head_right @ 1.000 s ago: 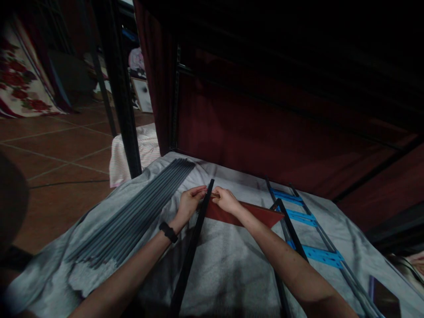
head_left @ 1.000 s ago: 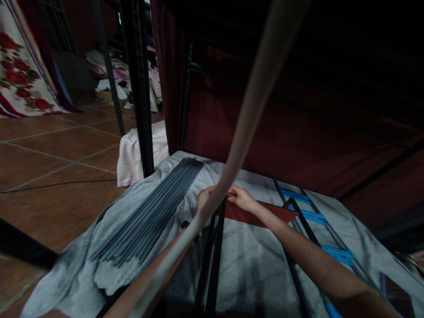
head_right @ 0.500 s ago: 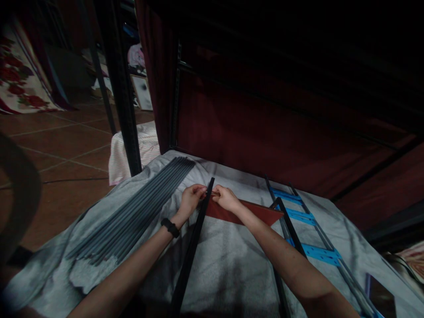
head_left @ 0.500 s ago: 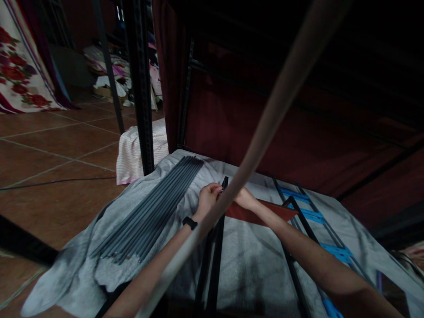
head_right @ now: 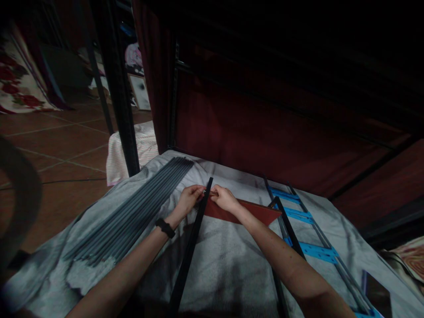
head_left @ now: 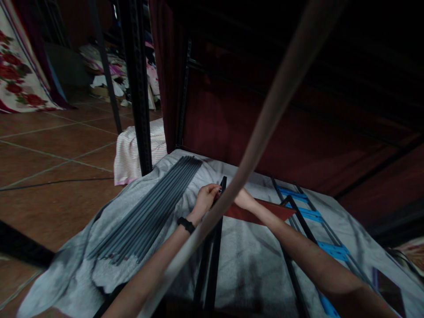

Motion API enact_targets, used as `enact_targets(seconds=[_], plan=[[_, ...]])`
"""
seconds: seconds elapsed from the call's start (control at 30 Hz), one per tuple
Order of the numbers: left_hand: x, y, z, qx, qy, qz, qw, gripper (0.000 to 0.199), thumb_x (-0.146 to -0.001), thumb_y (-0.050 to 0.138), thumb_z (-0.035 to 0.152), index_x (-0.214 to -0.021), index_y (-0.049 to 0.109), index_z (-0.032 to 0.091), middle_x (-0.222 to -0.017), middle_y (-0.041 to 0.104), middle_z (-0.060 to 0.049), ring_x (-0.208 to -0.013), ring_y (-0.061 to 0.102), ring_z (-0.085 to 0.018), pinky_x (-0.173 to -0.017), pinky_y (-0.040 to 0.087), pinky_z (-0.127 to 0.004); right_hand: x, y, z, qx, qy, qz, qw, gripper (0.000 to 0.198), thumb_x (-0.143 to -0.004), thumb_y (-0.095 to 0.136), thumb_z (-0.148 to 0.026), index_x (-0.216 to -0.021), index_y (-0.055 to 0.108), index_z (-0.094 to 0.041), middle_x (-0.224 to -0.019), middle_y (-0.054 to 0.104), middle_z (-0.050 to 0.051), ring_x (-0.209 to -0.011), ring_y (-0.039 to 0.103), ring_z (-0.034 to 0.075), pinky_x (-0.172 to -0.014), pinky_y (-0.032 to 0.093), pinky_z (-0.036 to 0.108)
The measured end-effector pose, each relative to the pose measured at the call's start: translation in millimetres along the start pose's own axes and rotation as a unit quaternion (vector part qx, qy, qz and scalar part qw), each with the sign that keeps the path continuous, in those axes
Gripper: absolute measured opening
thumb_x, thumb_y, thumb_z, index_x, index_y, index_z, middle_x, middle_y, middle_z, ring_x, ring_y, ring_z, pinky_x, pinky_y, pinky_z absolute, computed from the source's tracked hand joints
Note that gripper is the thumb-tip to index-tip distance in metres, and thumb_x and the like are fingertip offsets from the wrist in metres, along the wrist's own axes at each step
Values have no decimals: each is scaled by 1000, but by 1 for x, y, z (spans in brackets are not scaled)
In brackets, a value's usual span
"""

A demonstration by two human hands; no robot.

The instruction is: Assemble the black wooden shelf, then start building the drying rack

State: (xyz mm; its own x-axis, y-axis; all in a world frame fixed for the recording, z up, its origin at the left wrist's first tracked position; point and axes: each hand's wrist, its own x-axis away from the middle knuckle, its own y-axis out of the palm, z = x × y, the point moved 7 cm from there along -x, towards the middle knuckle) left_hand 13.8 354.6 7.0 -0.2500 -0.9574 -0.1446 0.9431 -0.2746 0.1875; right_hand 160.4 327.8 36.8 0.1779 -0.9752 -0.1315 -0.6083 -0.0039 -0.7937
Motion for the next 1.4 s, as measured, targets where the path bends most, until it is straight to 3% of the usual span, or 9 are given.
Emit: enact_targets(seconds=[0.3, 0.57, 0.8, 1.0, 1.1, 1.27, 1.4], plan=[[-1, -1, 1, 49, -4, -5, 999, 21, -71, 72, 34, -75, 58, 20, -63, 63, 1, -59, 59, -14, -62, 48, -27, -1, 0, 1, 5, 8, -6, 1000, 7, -76, 60, -20, -83, 57, -21, -78, 63, -2, -74, 57, 16, -72, 44, 27], [8, -4, 13, -153, 88, 18, 984, 31, -86, 57, 40, -62, 52, 21, -54, 51, 4, -54, 47, -14, -53, 31, -25, -1, -1, 1, 21, 17, -5, 1000, 7, -75, 61, -18, -80, 57, -20, -78, 64, -2, -73, 58, 16, -66, 41, 26], [5, -4, 12, -208, 105, 34, 972, 36, -90, 54, 41, -59, 54, 22, -53, 49, 2, -53, 44, -15, -56, 27, -27, 1, -1, -3, 27, 7, 7, 1000, 7, -74, 58, -18, -79, 54, -21, -79, 62, -1, -75, 56, 17, -74, 43, 29], [1, 0, 3, -170, 80, 3, 982, 44, -93, 46, 48, -60, 56, 21, -55, 53, 1, -54, 48, -16, -54, 30, -28, 3, -1, -5, 2, 8, 9, 1000, 11, -74, 59, -18, -84, 56, -23, -80, 63, -1, -77, 58, 18, -77, 46, 31], [-1, -3, -1, -130, 49, 14, 990, 47, -94, 41, 54, -63, 56, 22, -55, 54, 0, -53, 49, -16, -54, 33, -28, 2, -2, -5, -2, 1, 11, 1000, 12, -74, 59, -18, -85, 56, -23, -79, 63, -2, -77, 58, 18, -77, 46, 30], [-1, -2, -7, -18, -2, 18, 1000, 32, -83, 63, 48, -69, 52, 22, -53, 50, 4, -48, 45, -12, -50, 34, -26, 1, -2, -5, 15, -1, 2, 1000, 9, -75, 59, -18, -81, 55, -22, -77, 62, -2, -75, 57, 17, -74, 44, 29], [1, 1, -5, -37, 13, 13, 999, 34, -81, 63, 47, -63, 50, 21, -49, 46, 4, -46, 42, -12, -47, 31, -25, 0, -2, -2, 15, 8, 1, 1000, 11, -74, 60, -17, -84, 56, -22, -78, 63, -2, -73, 57, 17, -72, 44, 28]])
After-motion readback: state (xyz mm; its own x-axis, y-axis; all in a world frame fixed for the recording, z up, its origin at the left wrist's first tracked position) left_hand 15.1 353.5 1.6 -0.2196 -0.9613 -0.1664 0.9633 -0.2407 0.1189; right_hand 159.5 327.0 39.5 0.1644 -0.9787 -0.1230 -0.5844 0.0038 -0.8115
